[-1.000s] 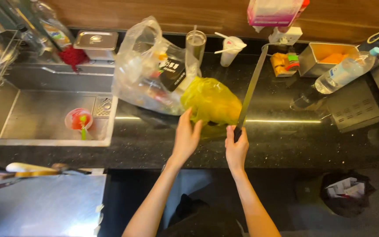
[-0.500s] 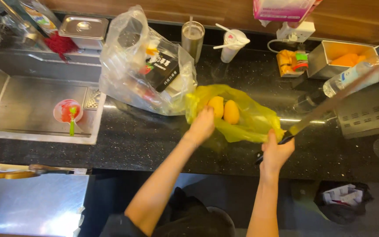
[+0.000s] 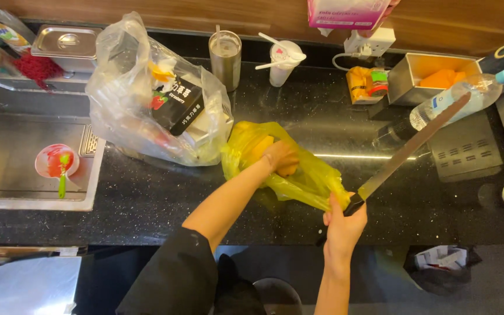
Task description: The recorder slices a mango on a cutting board using a knife.
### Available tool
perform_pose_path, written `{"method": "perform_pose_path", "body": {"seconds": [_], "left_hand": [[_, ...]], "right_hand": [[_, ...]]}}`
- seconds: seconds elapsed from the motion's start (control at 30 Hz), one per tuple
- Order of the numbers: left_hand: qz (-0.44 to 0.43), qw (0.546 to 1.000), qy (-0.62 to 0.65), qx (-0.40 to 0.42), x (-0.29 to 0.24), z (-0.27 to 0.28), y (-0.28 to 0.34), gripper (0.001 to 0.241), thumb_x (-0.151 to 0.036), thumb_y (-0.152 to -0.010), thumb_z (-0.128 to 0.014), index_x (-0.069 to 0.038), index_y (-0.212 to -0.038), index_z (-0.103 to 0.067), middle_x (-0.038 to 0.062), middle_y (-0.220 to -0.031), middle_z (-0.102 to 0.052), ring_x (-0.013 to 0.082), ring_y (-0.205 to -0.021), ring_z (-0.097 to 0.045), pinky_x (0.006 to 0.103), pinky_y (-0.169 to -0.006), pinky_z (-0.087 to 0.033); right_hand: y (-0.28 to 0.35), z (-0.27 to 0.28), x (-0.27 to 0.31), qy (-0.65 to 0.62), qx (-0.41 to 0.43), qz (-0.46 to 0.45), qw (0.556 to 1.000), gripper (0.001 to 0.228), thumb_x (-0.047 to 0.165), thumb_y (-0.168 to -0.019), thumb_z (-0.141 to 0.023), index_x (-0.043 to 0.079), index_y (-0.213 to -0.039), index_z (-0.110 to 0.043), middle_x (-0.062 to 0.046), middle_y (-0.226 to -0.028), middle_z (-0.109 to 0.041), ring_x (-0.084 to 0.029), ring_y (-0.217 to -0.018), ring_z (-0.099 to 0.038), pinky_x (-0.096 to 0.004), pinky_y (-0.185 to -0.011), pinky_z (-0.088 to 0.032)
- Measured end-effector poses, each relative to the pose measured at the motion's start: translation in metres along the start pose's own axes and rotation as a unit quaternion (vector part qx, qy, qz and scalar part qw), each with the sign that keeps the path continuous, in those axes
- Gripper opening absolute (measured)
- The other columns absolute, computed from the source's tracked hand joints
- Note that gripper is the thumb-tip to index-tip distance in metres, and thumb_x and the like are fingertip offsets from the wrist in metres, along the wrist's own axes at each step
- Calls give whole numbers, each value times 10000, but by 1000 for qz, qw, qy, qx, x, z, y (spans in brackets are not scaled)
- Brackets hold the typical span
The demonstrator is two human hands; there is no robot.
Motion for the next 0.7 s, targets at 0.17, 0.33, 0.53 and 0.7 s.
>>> {"method": "perform_pose_path", "body": {"seconds": [0.17, 0.33, 0.53, 0.7], "left_hand": [[88, 986, 136, -41, -11, 55, 3, 419, -425, -750, -754, -146, -1060, -710, 119, -1053, -716, 320, -1005, -688, 428, -829, -553], [204, 938, 257, -109, -18, 165, 34, 553, -531, -737, -801, -94, -1062, -705, 138, -992, -738, 321, -929, -726, 418, -813, -572], [370, 593, 652, -292, -34, 226, 156, 567, -501, -929, -753, 22, -1148, -750, 157, -1095, -757, 288, -986, -758, 398, -868, -578], [217, 248, 828, -454, -93, 342, 289, 609, -480, -909, -582, -63, -1351, -555, 105, -1247, -714, 223, -1120, -720, 427, -991, -568]], "right_hand": [[-11, 2, -6, 8, -10, 11, 1000, 234, -23, -936, -689, 45, -1062, -504, -14, -812, -552, -70, -524, -442, -255, -451, -356], [-28, -1, -9, 51, -35, 27, 998, 262, 40, -955, -741, 51, -1076, -509, 5, -789, -537, -64, -526, -434, -254, -432, -345], [-28, -26, 8, 141, 60, 47, 987, 373, 90, -887, -821, 89, -1159, -566, -6, -896, -641, -64, -589, -514, -234, -456, -392], [-54, 6, -63, 180, -24, 222, 958, 266, 191, -1205, -667, -29, -1302, -554, -98, -1065, -708, -134, -849, -675, -276, -728, -536]]}}
Point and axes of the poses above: each hand's wrist, its own y-axis away from the middle knuckle, its own z-axis out of the back of the hand, x = y × z, the point moved 3 cm from there along -y, towards the middle knuckle
